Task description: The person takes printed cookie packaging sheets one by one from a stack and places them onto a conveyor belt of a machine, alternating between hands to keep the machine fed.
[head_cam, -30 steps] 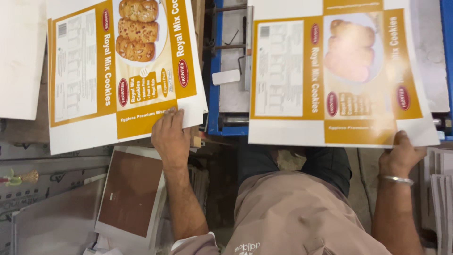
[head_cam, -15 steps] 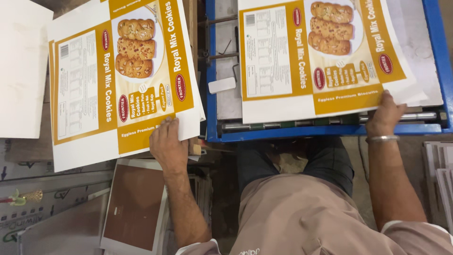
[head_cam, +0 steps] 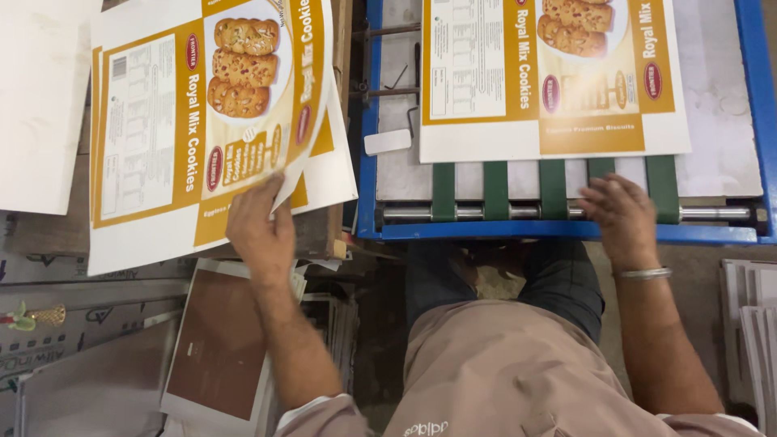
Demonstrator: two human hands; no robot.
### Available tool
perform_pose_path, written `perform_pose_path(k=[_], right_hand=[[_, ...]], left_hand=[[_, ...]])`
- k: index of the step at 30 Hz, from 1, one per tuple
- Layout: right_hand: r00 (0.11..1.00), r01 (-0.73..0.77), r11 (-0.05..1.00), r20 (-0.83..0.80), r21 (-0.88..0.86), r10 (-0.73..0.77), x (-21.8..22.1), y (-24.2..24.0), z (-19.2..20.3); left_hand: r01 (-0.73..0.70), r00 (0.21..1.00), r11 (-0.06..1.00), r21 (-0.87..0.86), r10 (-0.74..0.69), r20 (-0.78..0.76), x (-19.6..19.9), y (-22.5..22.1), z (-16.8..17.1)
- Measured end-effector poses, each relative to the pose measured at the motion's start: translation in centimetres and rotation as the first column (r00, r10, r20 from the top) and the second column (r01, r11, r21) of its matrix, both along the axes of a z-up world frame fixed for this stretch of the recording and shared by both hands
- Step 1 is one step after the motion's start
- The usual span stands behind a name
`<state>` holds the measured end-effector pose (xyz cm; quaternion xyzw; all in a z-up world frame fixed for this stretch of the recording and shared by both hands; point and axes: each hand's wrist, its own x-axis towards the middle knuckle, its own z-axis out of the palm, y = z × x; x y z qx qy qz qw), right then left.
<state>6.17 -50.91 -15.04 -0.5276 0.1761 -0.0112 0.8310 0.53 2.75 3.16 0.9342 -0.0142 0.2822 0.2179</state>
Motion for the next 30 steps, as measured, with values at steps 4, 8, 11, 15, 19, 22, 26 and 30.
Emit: perform_pose_path(k=[4,8,11,15,19,22,26,30], right_hand=[[0.902,-0.413,0.909,0.158,0.047,0.402,-1.1,7.6,6.5],[0.725,-0.686,0.679,0.329,0.261,0.605,-1.5,13.7,8.1],[0.94,-0.339,0.889,0.081,0.308,0.33,-0.7,15.0,7.3],[0.997,-0.065,0.977,0.053,0.204,0.055,1.3,8.5,6.2],[0.963,0.169,0.986,0.214,0.007,-0.166,3.1,-0.3,3.3],[0.918,0.38,0.922,0.151,-0.072,-0.366,4.7,-5.9,0.2],[0.848,0.459,0.888,0.301,-0.008,-0.436,5.7,-11.1,-3.1],[0.842,0.386,0.922,0.41,-0.007,-0.349,3.5,-12.1,-5.1]], left_hand=[[0.1,0.994,0.99,0.096,-0.103,0.029,1.5,-7.7,-1.7],[0.35,0.928,0.898,0.266,-0.294,-0.229,1.6,-19.4,-3.4],[0.468,0.874,0.876,0.116,-0.44,-0.204,0.5,-20.9,-3.1],[0.29,0.948,0.932,0.218,-0.248,-0.201,0.1,-15.1,-3.2],[0.101,0.989,0.944,0.315,-0.062,-0.133,0.4,-7.4,-2.0],[0.061,0.981,0.94,0.336,0.007,-0.196,1.4,-4.1,-1.7],[0.089,0.992,0.939,0.333,-0.052,-0.119,2.0,-2.4,-2.0],[0.03,0.999,0.93,0.366,-0.024,-0.022,2.4,-2.4,-2.6]])
